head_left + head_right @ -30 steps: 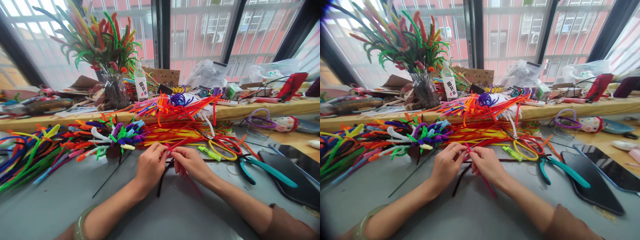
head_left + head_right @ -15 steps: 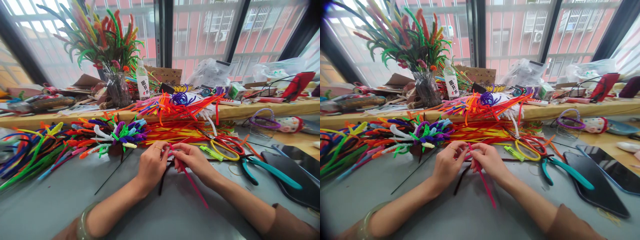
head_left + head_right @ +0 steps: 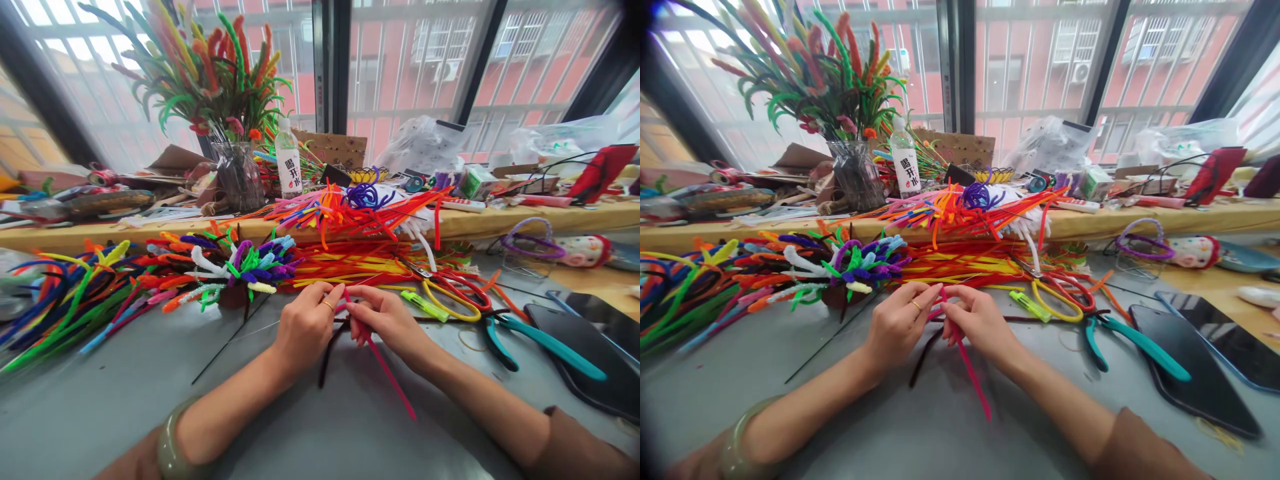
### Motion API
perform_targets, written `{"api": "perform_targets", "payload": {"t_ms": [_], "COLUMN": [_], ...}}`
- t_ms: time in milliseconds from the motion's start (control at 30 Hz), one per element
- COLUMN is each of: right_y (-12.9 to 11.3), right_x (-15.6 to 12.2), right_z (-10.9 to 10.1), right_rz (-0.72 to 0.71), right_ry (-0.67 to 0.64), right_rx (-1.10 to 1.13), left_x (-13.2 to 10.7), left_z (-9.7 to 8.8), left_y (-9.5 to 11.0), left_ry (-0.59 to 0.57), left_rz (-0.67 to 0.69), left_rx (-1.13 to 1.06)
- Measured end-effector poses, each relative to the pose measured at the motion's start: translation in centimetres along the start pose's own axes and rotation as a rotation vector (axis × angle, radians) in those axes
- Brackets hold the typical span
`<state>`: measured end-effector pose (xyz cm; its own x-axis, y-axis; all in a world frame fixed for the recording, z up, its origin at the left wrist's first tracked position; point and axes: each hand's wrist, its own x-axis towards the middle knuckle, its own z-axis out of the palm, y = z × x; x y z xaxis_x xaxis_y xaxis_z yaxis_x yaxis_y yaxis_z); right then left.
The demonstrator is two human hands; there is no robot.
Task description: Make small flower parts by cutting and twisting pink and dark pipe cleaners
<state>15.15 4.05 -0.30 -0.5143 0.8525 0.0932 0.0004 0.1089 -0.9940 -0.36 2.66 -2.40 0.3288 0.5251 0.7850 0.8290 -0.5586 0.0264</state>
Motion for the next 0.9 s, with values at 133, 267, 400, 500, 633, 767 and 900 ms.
{"api": "perform_targets", "payload": {"t_ms": [133,267,400,500,633,767,900], "right_y": [0.0,0.0,0.1,0.2,0.4,0.4,0.0], "right_x": [-0.1,-0.2,-0.1,-0.1,0.0,0.0,-0.1], "right_z": [0.0,0.1,0.1,0.0,0.0,0.0,-0.4], "right_rz": [-0.006,-0.008,-0.01,-0.011,-0.004,0.02,0.06], "right_ry": [-0.005,-0.003,-0.001,-0.003,-0.01,-0.03,-0.09], "right_rx": [0.004,0.014,0.029,0.024,0.027,0.058,0.018], "left_x": [0.1,0.3,0.4,0.4,0.5,0.9,1.6], "left_z": [-0.3,-0.5,-0.6,-0.6,-0.4,-0.2,-0.6], "left_y": [0.0,0.0,0.0,-0.1,0.0,0.3,0.5], "left_ry": [0.01,0.029,0.029,-0.009,-0.058,-0.061,-0.098], "left_rz": [0.048,0.108,0.136,0.071,-0.105,-0.272,-0.399], "left_rx": [0.05,0.138,0.188,0.11,-0.11,-0.32,-0.536]}}
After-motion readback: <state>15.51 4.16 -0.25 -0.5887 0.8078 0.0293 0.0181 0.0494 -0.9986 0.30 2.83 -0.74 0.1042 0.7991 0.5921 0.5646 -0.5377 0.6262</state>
